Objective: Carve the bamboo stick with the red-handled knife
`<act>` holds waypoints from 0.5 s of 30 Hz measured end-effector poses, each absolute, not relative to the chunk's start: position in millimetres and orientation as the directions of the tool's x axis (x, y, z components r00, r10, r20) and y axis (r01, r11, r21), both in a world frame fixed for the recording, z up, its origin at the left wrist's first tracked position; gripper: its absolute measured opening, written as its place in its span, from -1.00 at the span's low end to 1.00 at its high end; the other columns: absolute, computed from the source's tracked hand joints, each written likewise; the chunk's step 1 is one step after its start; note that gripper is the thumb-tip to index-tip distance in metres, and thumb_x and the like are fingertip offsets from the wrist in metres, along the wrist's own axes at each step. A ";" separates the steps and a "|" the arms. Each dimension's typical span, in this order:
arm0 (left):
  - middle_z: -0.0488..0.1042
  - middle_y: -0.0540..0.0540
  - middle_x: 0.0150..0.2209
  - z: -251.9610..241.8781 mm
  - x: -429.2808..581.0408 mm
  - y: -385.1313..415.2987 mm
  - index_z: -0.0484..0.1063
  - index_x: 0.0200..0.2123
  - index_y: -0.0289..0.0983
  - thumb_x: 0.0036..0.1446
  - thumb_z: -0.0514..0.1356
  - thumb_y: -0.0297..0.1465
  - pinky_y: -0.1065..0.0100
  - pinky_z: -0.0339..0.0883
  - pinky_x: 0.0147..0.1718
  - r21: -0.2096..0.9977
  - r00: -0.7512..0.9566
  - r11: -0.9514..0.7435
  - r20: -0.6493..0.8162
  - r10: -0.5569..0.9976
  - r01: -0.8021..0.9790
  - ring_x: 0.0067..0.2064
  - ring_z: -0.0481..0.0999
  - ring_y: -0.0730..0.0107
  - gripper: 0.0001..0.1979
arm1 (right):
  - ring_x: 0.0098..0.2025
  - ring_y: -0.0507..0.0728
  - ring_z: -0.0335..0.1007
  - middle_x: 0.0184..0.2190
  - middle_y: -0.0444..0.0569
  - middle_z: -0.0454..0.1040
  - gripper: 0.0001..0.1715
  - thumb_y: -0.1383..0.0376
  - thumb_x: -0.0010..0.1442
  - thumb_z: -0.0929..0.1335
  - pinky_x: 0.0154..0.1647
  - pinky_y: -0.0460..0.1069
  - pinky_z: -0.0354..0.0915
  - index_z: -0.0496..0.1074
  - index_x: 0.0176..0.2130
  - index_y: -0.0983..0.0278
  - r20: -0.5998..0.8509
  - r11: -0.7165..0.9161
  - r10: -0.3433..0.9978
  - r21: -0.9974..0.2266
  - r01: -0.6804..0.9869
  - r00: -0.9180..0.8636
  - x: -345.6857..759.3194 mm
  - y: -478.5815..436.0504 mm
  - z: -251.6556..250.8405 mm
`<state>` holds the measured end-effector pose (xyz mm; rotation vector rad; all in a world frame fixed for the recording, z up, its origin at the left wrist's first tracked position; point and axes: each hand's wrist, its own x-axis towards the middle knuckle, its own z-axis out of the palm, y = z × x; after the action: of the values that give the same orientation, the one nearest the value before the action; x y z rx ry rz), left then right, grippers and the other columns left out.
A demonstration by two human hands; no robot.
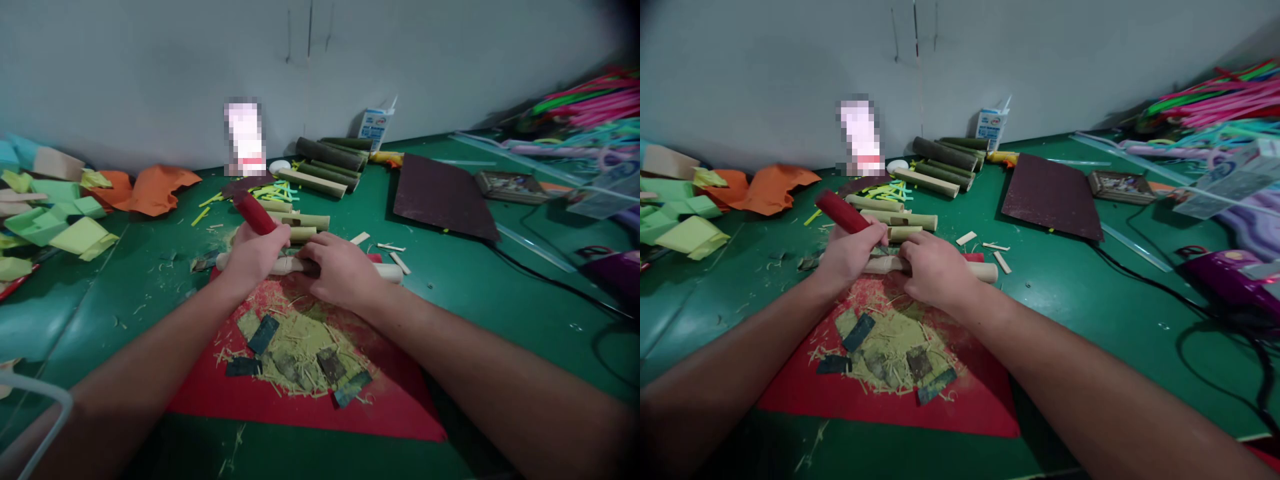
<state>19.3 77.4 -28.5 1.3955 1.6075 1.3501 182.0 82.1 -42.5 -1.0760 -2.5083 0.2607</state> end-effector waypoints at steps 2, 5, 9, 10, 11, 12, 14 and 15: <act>0.33 0.01 -0.59 -28.7 18.7 77.3 0.32 -0.67 -0.21 -0.07 0.20 -0.40 0.33 0.31 -0.46 0.940 -0.238 -0.078 0.163 0.957 0.332 -0.45 0.36 0.37 -0.81 | -0.25 0.14 0.31 -0.34 0.01 0.47 -0.85 0.26 0.10 0.41 -0.30 0.00 0.11 0.50 -0.34 0.32 0.274 0.688 0.725 -0.314 0.654 -0.632 182.1 82.3 -41.9; 0.33 -0.01 -0.59 -28.7 18.0 77.3 0.31 -0.68 -0.21 -0.07 0.19 -0.39 0.32 0.26 -0.50 0.923 -0.201 -0.081 0.167 0.965 0.377 -0.46 0.34 0.35 -0.80 | -0.26 0.14 0.30 -0.36 0.01 0.47 -0.84 0.24 0.14 0.39 -0.30 0.01 0.11 0.51 -0.35 0.32 0.260 0.705 0.709 -0.303 0.641 -0.656 182.2 82.7 -41.2; 0.26 -0.01 -0.63 -25.8 16.8 77.8 0.28 -0.72 -0.22 -0.12 0.16 -0.42 0.32 0.13 -0.55 0.929 -0.179 -0.064 0.137 0.974 0.365 -0.50 0.26 0.38 -0.80 | -0.21 0.16 0.34 -0.32 0.03 0.51 -0.82 0.25 0.15 0.40 -0.23 0.02 0.17 0.55 -0.29 0.33 0.251 0.707 0.705 -0.314 0.633 -0.663 181.9 82.8 -40.5; 0.24 -0.01 -0.64 -24.6 16.1 77.4 0.27 -0.73 -0.22 -0.14 0.16 -0.41 0.33 0.10 -0.56 0.933 -0.168 -0.061 0.128 0.977 0.353 -0.51 0.24 0.39 -0.80 | -0.20 0.17 0.35 -0.32 0.04 0.52 -0.81 0.25 0.14 0.41 -0.22 0.02 0.18 0.56 -0.28 0.34 0.246 0.701 0.711 -0.323 0.636 -0.658 182.0 82.9 -40.1; 0.22 -0.01 -0.65 -23.3 15.2 76.9 0.26 -0.74 -0.22 -0.15 0.15 -0.41 0.34 0.07 -0.57 0.936 -0.149 -0.062 0.120 0.981 0.346 -0.52 0.22 0.40 -0.80 | -0.20 0.17 0.36 -0.31 0.04 0.53 -0.79 0.25 0.14 0.41 -0.21 0.02 0.19 0.57 -0.26 0.34 0.242 0.694 0.718 -0.333 0.639 -0.653 182.1 83.0 -39.5; 0.21 -0.01 -0.65 -22.3 14.2 76.1 0.25 -0.75 -0.23 -0.15 0.15 -0.39 0.34 0.05 -0.58 0.941 -0.112 -0.059 0.102 0.989 0.334 -0.52 0.21 0.41 -0.79 | -0.20 0.17 0.37 -0.30 0.04 0.54 -0.78 0.24 0.14 0.41 -0.21 0.02 0.19 0.57 -0.25 0.34 0.236 0.690 0.720 -0.341 0.639 -0.652 182.2 83.2 -39.0; 0.18 -0.01 -0.67 -21.7 12.4 75.1 0.23 -0.77 -0.24 -0.15 0.14 -0.36 0.36 0.02 -0.59 0.956 -0.050 -0.050 0.067 0.997 0.288 -0.55 0.18 0.43 -0.76 | -0.21 0.18 0.37 -0.31 0.04 0.55 -0.77 0.23 0.14 0.42 -0.22 0.03 0.20 0.57 -0.26 0.34 0.228 0.692 0.718 -0.345 0.635 -0.658 182.8 84.0 -38.0; 0.19 -0.01 -0.66 -22.4 11.8 75.2 0.24 -0.77 -0.24 -0.14 0.13 -0.35 0.36 0.01 -0.61 0.971 -0.008 -0.031 0.034 0.999 0.238 -0.56 0.16 0.44 -0.75 | -0.21 0.18 0.38 -0.31 0.04 0.55 -0.77 0.23 0.15 0.41 -0.22 0.03 0.20 0.57 -0.26 0.34 0.229 0.696 0.713 -0.342 0.631 -0.662 183.1 84.5 -37.9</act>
<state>11.8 75.2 -22.4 1.4040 1.3781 1.1199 183.1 84.5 -37.9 -1.0538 -2.5623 0.3327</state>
